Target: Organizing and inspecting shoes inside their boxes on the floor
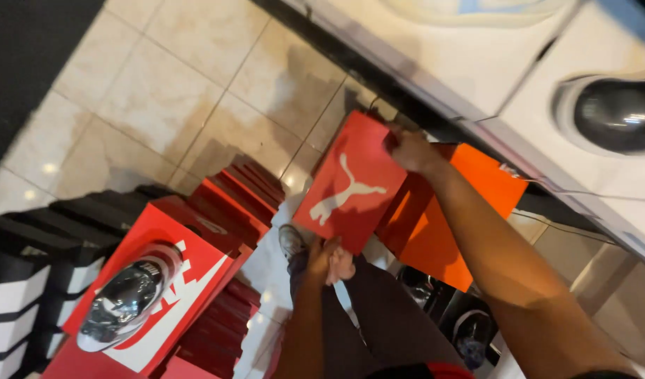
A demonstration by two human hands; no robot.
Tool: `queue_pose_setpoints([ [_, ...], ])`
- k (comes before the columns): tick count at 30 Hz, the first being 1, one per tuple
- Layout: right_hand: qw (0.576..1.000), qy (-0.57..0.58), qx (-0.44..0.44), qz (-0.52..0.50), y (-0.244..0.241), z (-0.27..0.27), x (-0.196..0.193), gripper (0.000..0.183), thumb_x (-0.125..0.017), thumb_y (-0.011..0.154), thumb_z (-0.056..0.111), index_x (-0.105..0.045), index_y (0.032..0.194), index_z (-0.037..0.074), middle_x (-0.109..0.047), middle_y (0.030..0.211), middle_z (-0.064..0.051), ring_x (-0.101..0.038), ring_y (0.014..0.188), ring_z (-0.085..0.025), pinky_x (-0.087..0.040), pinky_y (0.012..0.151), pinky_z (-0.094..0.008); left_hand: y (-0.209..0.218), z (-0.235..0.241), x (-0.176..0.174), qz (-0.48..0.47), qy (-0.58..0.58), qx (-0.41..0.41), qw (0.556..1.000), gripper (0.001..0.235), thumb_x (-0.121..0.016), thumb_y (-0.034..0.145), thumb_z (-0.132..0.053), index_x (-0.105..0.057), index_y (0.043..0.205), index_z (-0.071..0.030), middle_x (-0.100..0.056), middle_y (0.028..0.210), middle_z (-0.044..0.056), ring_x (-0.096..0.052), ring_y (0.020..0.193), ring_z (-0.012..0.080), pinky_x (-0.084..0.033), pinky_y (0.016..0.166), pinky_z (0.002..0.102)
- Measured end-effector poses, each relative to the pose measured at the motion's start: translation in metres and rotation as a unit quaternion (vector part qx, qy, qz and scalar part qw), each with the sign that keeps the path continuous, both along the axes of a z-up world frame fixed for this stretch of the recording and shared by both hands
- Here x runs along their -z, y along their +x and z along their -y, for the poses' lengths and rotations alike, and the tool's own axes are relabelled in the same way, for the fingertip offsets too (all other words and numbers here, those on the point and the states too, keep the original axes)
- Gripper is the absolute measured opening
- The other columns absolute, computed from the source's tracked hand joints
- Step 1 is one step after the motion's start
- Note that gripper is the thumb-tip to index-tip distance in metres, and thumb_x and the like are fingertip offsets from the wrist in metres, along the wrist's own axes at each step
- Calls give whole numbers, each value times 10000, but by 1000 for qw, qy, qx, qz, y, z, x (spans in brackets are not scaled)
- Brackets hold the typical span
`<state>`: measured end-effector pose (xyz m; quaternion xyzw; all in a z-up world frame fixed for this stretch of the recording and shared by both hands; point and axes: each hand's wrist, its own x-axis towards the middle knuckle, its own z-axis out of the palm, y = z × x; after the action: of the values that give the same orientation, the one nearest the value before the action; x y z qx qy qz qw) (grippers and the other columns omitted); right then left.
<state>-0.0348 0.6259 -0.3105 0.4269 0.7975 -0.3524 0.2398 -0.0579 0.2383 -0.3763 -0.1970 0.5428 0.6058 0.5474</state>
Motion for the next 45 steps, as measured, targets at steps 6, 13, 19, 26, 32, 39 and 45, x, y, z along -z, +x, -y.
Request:
queue_pose_setpoints([
  [6, 996, -43, 74, -2, -19, -34, 56, 640, -650, 932, 552, -502, 1475, 247, -585, 1441, -161, -504, 1373, -371, -393, 1151, -494, -19, -45, 26, -86, 62, 40, 994, 625, -809, 907, -203, -512, 1387, 65, -540, 947, 95, -557, 873, 227, -515, 892, 498],
  [13, 991, 20, 116, 67, -11, -36, 68, 566, -538, 1035, 662, -446, 1447, 286, -586, 1405, -175, -541, 1305, -402, -409, 1097, -530, -4, -71, 87, -221, 87, 161, 958, 424, -764, 925, -265, -670, 1125, 97, -674, 923, 270, -644, 909, 318, -512, 890, 534],
  [19, 993, 19, 97, 72, -14, -50, 80, 520, -562, 1062, 558, -409, 1460, 262, -573, 1416, -189, -551, 1283, -424, -419, 1083, -547, -2, -73, 91, -193, 73, 143, 968, 516, -744, 967, -457, -705, 1171, 16, -731, 987, 199, -707, 883, 246, -542, 933, 369],
  [26, 992, 92, 57, 60, -15, -42, 76, 599, -590, 1048, 571, -387, 1483, 214, -479, 1474, -202, -475, 1366, -450, -249, 1166, -631, -30, -68, 41, -316, 38, 199, 927, 529, -645, 1011, -505, -651, 1015, 25, -603, 693, 231, -649, 690, 246, -528, 691, 283],
  [32, 931, -37, 183, -314, -44, 150, -86, 392, -499, 986, 15, -444, 1344, -136, -472, 1211, -207, -441, 1208, -325, -326, 1140, -407, 42, 27, 68, -5, 17, -31, 999, 659, -504, 1065, -613, -457, 1477, -101, -621, 585, 160, -676, 494, 239, -551, 435, 271],
  [39, 841, -379, -39, -384, 71, 319, -86, 684, -542, 1026, 135, -219, 1622, 46, -324, 1647, -146, -352, 1469, -282, -319, 1176, -477, 28, 110, -175, -207, 92, -243, 943, 647, -564, 1009, -449, -454, 1510, -55, -685, 1134, 131, -635, 979, 168, -522, 890, 284],
  [45, 890, -345, -159, -251, 95, 365, -120, 888, -743, 766, 148, -340, 1550, 41, -562, 1454, -150, -594, 1248, -241, -477, 1025, -334, 73, 153, -210, -250, 54, -256, 932, 451, -567, 1032, -317, -554, 1375, -25, -661, 1056, 78, -597, 907, 128, -492, 830, 227],
])
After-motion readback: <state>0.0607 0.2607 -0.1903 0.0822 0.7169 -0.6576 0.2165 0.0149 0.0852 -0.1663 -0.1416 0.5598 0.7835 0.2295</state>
